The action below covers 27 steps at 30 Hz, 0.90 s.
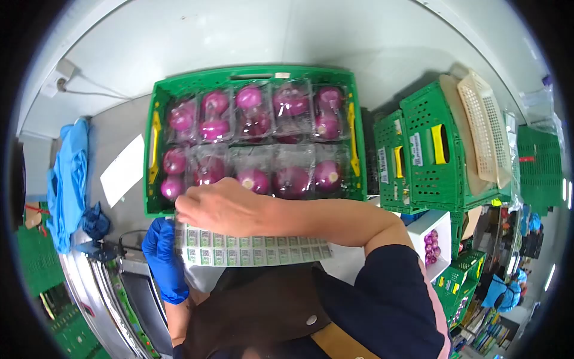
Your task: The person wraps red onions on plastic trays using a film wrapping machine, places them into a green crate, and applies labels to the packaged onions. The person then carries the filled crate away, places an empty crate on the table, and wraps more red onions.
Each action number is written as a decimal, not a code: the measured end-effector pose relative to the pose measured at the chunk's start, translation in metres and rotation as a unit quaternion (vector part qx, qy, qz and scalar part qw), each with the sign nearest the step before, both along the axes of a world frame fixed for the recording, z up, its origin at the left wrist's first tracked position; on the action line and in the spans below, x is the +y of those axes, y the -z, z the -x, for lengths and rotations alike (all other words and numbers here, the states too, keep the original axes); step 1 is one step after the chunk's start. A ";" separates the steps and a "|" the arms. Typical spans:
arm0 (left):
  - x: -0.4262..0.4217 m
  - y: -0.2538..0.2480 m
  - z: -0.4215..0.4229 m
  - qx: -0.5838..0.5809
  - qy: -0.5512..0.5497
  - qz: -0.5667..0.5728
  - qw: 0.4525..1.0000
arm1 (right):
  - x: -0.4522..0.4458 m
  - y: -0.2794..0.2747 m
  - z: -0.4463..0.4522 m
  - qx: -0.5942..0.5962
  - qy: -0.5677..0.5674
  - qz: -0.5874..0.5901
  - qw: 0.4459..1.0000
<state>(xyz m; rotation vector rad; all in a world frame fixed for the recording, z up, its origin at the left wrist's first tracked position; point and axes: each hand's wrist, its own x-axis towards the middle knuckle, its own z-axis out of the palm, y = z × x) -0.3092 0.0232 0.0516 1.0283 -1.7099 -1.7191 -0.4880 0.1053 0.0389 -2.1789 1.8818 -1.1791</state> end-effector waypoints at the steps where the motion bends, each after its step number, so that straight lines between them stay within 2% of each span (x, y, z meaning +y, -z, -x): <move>1: 0.002 -0.002 0.005 -0.010 -0.006 -0.011 1.000 | 0.000 0.004 0.005 0.008 -0.013 0.034 0.999; 3: 0.008 -0.007 0.018 -0.009 -0.024 -0.061 0.998 | 0.002 0.010 0.014 0.022 -0.045 0.101 0.994; 4: 0.002 0.000 0.016 -0.028 0.017 -0.047 0.998 | 0.003 0.012 0.018 0.008 -0.044 0.113 0.993; 5: 0.003 0.004 0.021 -0.040 -0.020 -0.058 0.997 | 0.005 0.011 0.026 -0.019 -0.026 0.062 0.998; 7: 0.006 0.011 0.029 -0.067 -0.098 -0.081 0.990 | 0.016 -0.008 0.064 -0.103 0.086 0.046 0.990; 8: 0.006 0.023 0.027 -0.054 -0.149 -0.078 0.984 | 0.019 -0.010 0.098 -0.048 0.167 0.069 0.982; 9: -0.002 0.043 0.021 -0.044 -0.165 -0.083 0.982 | 0.023 -0.015 0.134 -0.426 0.208 -0.065 0.878; 10: -0.015 0.064 0.007 -0.034 -0.149 -0.092 0.984 | 0.034 0.009 0.190 -0.316 0.195 -0.110 0.922; 11: -0.030 0.090 -0.013 -0.026 -0.124 -0.107 0.986 | 0.049 0.019 0.235 -0.234 0.232 -0.257 0.908; 12: -0.034 0.106 -0.027 -0.026 -0.106 -0.115 0.987 | 0.061 0.023 0.261 -0.189 0.243 -0.336 0.890; 13: -0.034 0.111 -0.036 -0.032 -0.093 -0.121 0.988 | 0.073 0.045 0.298 -0.137 0.221 -0.379 0.888; 14: -0.022 0.090 -0.027 -0.033 -0.101 -0.114 0.988 | 0.081 0.070 0.329 -0.087 0.197 -0.420 0.882; 17: -0.015 0.086 -0.025 -0.041 -0.096 -0.102 0.989 | 0.083 0.098 0.362 0.020 0.176 -0.500 0.848; 18: -0.014 0.076 -0.023 -0.056 -0.083 -0.101 0.990 | 0.082 0.102 0.362 0.110 0.233 -0.516 0.817; 21: -0.012 0.065 -0.022 -0.094 -0.090 -0.092 0.987 | 0.070 0.083 0.339 0.255 0.325 -0.541 0.732; 24: -0.010 0.054 -0.012 -0.101 -0.118 -0.107 0.982 | 0.052 0.050 0.312 0.172 0.333 -0.434 0.819; 27: -0.003 0.044 0.001 -0.083 -0.133 -0.125 0.980 | 0.023 0.076 0.312 -0.070 0.152 -0.403 0.900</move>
